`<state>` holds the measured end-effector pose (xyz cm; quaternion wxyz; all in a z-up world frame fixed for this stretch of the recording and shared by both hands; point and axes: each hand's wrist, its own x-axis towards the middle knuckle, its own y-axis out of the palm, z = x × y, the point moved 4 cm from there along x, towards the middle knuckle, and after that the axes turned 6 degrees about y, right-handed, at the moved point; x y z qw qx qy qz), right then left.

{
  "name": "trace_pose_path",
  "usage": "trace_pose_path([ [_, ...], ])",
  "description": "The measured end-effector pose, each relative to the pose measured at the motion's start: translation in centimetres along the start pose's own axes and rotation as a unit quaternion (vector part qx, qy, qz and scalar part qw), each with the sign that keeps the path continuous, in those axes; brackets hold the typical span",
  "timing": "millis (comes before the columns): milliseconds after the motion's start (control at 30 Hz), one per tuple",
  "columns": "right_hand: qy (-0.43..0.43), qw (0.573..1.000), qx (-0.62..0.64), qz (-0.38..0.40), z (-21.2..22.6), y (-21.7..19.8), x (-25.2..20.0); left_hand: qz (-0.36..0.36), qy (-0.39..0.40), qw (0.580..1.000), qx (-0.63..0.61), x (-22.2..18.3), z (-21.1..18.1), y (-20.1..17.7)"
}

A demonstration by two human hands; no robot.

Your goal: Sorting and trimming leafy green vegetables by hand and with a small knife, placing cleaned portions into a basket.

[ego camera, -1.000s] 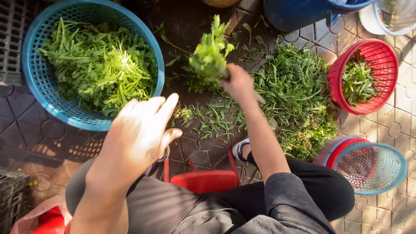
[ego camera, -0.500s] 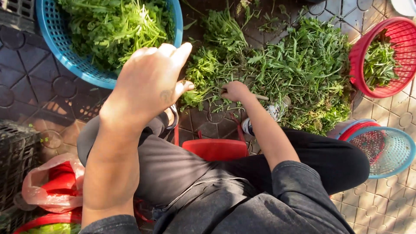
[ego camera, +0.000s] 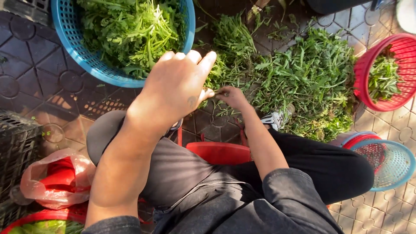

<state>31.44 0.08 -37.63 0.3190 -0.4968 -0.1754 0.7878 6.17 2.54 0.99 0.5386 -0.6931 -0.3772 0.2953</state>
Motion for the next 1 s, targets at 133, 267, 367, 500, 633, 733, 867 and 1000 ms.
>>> trace_pose_path([
  [133, 0.062, 0.992, 0.113, -0.008, 1.9, -9.6, -8.2, 0.027, 0.011, 0.997, -0.066, 1.7, -0.4, 2.0],
  [267, -0.09, 0.971, 0.192, -0.112, 3.0, -15.7, -11.8, 0.109, 0.022, 0.994, -0.003, 6.6, 0.1, 7.7],
  [367, -0.089, 0.958, 0.222, -0.159, 2.4, -17.5, -14.3, 0.127, 0.038, 0.99, 0.044, 10.3, -0.8, 14.7],
  [500, -0.066, 0.928, 0.302, -0.209, 1.0, -17.4, -15.2, 0.213, 0.04, 0.975, -0.055, 11.3, -1.7, 16.4],
  [633, -0.004, 0.839, 0.435, -0.326, 0.2, -16.3, -18.2, 0.21, -0.007, 0.958, -0.193, 12.2, -1.9, 16.4],
  [733, -0.019, 0.772, 0.605, -0.193, 2.5, -13.8, -18.9, 0.191, -0.033, 0.948, -0.254, 11.6, -1.9, 14.8],
  [867, -0.116, 0.687, 0.711, -0.097, 4.3, -9.9, -14.0, 0.209, -0.013, 0.922, -0.327, 10.4, -3.2, 13.2],
  [1000, -0.08, 0.641, 0.74, -0.185, 6.7, -9.1, -13.0, 0.197, -0.025, 0.909, -0.365, 8.8, -2.0, 15.8],
])
